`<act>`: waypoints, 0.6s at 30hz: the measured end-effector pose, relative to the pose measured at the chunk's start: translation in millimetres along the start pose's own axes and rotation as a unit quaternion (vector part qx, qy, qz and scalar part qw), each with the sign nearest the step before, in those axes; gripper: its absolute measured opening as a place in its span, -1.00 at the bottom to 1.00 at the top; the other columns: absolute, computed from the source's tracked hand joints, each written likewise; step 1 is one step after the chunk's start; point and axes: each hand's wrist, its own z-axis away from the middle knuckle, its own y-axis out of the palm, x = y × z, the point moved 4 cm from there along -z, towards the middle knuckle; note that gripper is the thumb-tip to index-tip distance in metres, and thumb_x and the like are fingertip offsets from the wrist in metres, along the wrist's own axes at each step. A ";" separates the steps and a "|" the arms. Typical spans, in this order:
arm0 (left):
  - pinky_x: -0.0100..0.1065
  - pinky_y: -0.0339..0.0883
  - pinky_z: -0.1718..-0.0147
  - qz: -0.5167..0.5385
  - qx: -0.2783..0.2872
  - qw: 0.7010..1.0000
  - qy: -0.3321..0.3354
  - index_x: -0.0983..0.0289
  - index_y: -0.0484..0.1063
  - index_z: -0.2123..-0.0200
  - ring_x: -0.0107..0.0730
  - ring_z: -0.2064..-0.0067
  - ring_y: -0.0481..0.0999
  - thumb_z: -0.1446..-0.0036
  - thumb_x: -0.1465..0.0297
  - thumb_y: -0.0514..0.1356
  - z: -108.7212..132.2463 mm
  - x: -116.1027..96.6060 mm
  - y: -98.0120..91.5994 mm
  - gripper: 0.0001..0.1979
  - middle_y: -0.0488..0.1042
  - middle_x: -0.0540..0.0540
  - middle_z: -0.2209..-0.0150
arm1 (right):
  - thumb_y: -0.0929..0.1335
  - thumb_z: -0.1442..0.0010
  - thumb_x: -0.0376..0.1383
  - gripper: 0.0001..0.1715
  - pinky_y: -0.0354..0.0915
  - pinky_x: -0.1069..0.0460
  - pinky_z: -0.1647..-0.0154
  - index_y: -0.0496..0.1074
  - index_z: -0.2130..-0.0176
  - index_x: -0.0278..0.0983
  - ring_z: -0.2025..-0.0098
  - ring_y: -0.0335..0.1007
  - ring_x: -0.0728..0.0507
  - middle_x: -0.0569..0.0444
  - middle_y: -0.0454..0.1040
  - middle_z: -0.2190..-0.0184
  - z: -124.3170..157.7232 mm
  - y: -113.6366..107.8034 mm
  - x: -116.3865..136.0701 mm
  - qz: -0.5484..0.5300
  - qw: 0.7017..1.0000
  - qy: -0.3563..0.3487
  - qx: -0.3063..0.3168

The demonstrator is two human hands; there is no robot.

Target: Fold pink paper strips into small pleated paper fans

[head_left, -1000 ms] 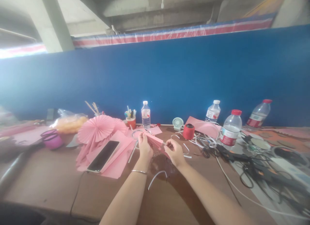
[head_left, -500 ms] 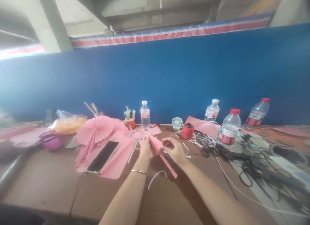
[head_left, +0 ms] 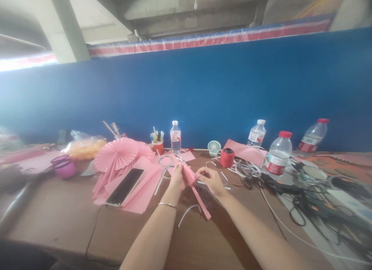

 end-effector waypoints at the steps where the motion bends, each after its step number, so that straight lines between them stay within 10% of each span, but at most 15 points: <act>1: -0.40 0.33 0.45 -0.003 0.006 1.000 0.005 0.29 0.27 0.42 -0.47 0.51 0.43 -0.04 0.38 0.16 1.3 -0.8 1.3 -0.88 0.37 -0.01 0.52 | 0.36 0.00 -0.20 -0.82 0.24 0.05 0.34 0.39 0.45 -0.29 0.43 0.29 -0.05 0.11 0.38 0.50 -0.4 0.7 -0.4 -0.007 1.000 0.008 0.005; 18: -0.43 0.26 0.57 -0.063 0.173 0.982 0.051 0.25 0.23 0.38 -0.49 0.55 0.36 0.04 0.32 0.23 30.2 -9.7 35.2 -0.78 0.33 -0.04 0.50 | 0.26 0.24 -0.40 -0.73 0.17 0.12 0.55 0.21 0.39 -0.24 0.52 0.31 -0.04 0.19 0.36 0.53 10.0 21.3 -19.4 -0.182 0.950 0.252 0.020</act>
